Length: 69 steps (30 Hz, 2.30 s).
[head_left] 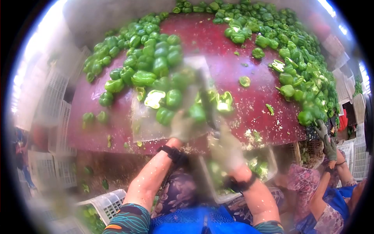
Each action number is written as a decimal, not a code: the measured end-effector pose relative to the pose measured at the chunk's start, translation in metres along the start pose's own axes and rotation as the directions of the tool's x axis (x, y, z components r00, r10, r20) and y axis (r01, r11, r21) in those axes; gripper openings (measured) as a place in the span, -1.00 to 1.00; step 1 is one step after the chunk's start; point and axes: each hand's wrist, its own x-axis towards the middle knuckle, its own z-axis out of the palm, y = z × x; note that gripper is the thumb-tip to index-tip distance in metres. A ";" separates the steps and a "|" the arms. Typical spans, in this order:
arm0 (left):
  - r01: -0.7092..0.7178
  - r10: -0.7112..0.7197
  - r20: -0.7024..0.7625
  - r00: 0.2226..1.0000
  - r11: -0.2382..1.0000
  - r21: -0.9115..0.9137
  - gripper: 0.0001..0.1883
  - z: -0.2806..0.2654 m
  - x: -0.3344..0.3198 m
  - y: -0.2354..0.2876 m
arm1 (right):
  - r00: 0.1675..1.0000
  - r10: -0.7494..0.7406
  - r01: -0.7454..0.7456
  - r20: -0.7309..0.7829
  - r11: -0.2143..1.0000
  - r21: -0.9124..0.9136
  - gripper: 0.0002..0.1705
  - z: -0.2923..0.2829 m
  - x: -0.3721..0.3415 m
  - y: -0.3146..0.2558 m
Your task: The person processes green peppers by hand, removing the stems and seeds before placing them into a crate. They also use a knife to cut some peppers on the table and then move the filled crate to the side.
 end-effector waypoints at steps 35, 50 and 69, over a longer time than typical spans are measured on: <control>-0.117 0.155 -0.125 0.980 0.955 0.273 -0.53 -0.094 0.022 -0.069 | 0.989 -0.145 0.141 -0.003 0.961 0.240 -0.58 0.037 -0.002 -0.039; -0.194 0.223 -0.066 0.972 0.933 0.305 -0.71 -0.091 -0.038 -0.051 | 0.961 0.018 -0.023 0.277 1.000 0.016 -0.60 0.065 -0.008 -0.016; -0.356 0.419 -0.116 0.900 0.863 0.360 -0.46 -0.076 -0.044 -0.036 | 0.838 0.177 -0.121 0.516 0.983 -0.139 -0.53 0.088 0.018 -0.007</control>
